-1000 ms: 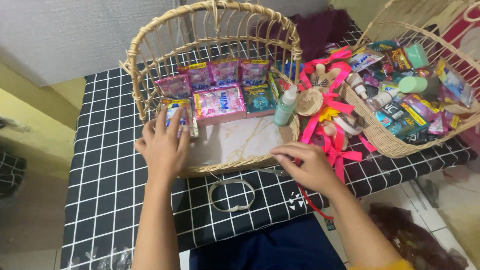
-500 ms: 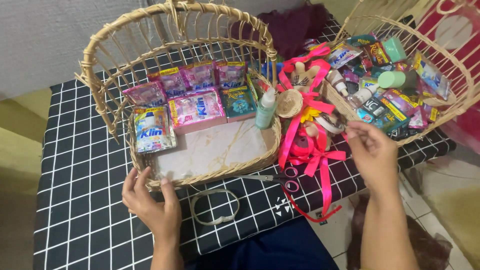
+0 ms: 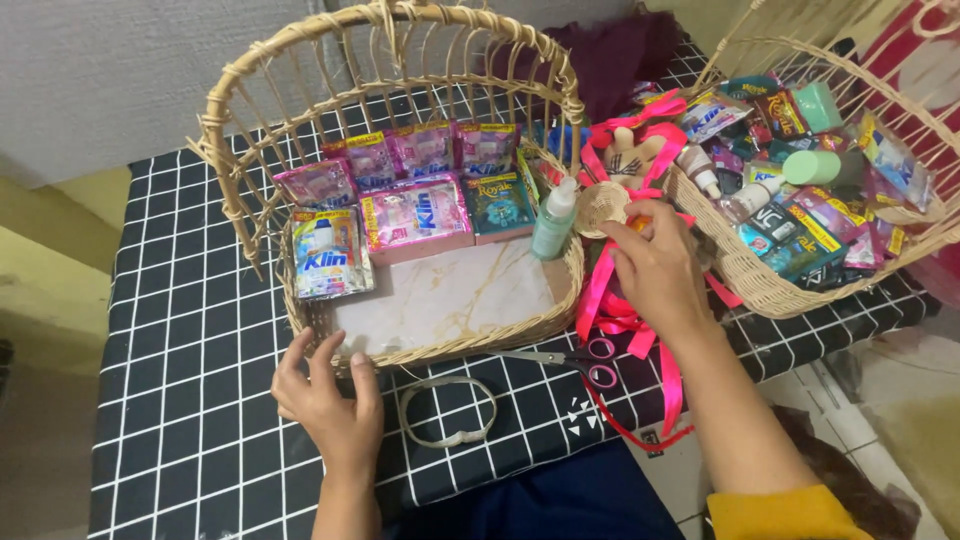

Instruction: Organizing and arranging various household products and decorative items into a wicker gift basket.

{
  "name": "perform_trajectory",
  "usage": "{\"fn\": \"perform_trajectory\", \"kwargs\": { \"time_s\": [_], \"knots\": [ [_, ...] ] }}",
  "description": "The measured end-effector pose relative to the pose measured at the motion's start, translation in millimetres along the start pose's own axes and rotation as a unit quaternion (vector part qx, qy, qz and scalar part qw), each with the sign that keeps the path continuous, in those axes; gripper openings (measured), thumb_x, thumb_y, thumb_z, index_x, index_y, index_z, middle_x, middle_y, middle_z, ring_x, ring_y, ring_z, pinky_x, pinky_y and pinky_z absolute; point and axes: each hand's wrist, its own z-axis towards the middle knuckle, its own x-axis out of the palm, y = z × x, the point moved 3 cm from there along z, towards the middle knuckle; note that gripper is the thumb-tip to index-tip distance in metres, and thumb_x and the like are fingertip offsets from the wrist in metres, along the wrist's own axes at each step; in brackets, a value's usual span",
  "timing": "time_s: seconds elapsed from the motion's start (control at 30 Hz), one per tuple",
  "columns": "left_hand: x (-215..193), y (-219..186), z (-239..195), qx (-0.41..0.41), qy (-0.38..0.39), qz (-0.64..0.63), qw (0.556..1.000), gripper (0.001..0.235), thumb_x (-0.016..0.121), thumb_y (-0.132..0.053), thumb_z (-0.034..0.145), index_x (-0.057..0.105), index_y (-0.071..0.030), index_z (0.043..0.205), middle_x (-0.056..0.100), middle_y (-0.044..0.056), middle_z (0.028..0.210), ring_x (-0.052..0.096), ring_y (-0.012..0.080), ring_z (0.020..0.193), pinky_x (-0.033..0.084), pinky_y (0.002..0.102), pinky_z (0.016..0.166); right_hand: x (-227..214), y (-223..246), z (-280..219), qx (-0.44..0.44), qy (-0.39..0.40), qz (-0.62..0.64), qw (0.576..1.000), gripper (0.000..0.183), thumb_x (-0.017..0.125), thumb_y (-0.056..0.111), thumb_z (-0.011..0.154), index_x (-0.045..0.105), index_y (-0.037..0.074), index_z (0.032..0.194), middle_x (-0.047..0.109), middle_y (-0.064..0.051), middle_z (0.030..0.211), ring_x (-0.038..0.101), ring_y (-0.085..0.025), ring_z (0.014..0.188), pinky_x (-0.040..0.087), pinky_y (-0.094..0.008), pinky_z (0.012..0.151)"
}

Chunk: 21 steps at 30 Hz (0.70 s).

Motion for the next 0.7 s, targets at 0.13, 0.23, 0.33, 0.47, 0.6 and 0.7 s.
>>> {"fn": "perform_trajectory", "kwargs": {
  "time_s": [0.13, 0.23, 0.33, 0.47, 0.6, 0.7],
  "knots": [
    [1, 3, -1, -0.002, 0.006, 0.006, 1.000, 0.025, 0.059, -0.028, 0.098, 0.070, -0.018, 0.119, 0.053, 0.010, 0.141, 0.043, 0.0348, 0.131, 0.034, 0.059, 0.101, 10, -10, -1, 0.002, -0.004, 0.027, 1.000, 0.020, 0.073, -0.003, 0.091, 0.079, 0.002, 0.110, 0.058, -0.019, 0.119, 0.057, -0.028, 0.081, 0.054, -0.045, 0.077],
    [1, 1, 0, 0.001, 0.006, 0.000, 1.000, 0.023, 0.059, -0.026, 0.098, 0.071, -0.017, 0.116, 0.053, 0.010, 0.142, 0.042, 0.0341, 0.133, 0.032, 0.057, 0.105, 1, -10, -4, 0.039, -0.009, 0.098, 0.994, 0.017, 0.069, -0.002, 0.096, 0.076, 0.000, 0.112, 0.058, -0.022, 0.123, 0.064, -0.033, 0.096, 0.057, -0.045, 0.089],
    [2, 1, -1, 0.003, 0.002, 0.005, 1.000, 0.023, 0.059, -0.026, 0.098, 0.072, -0.017, 0.114, 0.053, 0.009, 0.142, 0.043, 0.0338, 0.133, 0.032, 0.058, 0.105, -19, -1, -6, 0.050, -0.051, 0.076, 0.995, 0.016, 0.072, -0.002, 0.097, 0.077, 0.001, 0.112, 0.062, -0.015, 0.117, 0.066, -0.029, 0.097, 0.057, -0.042, 0.085],
    [4, 1, 0, 0.012, -0.007, 0.009, 1.000, 0.022, 0.059, -0.024, 0.098, 0.073, -0.017, 0.113, 0.054, 0.010, 0.141, 0.043, 0.0341, 0.131, 0.034, 0.054, 0.101, -47, 33, -7, 0.077, -0.102, 0.141, 0.982, 0.014, 0.078, -0.007, 0.095, 0.077, -0.001, 0.108, 0.064, -0.015, 0.113, 0.066, -0.027, 0.099, 0.057, -0.036, 0.083],
    [6, 2, -1, 0.018, -0.007, 0.018, 1.000, 0.021, 0.058, -0.023, 0.098, 0.072, -0.019, 0.112, 0.054, 0.009, 0.141, 0.044, 0.0352, 0.129, 0.037, 0.054, 0.096, -42, 82, 5, 0.025, -0.051, 0.223, 0.973, 0.015, 0.082, 0.002, 0.086, 0.078, 0.004, 0.101, 0.069, -0.012, 0.104, 0.067, -0.024, 0.097, 0.056, -0.034, 0.086],
    [4, 0, 0, 0.021, -0.008, 0.014, 1.000, 0.020, 0.059, -0.022, 0.098, 0.073, -0.019, 0.113, 0.054, 0.010, 0.140, 0.044, 0.0363, 0.129, 0.037, 0.055, 0.095, -8, 115, 21, -0.021, 0.031, 0.278, 0.960, 0.020, 0.081, 0.003, 0.083, 0.077, 0.004, 0.103, 0.070, -0.012, 0.104, 0.069, -0.024, 0.096, 0.061, -0.033, 0.088]
  ]
}}
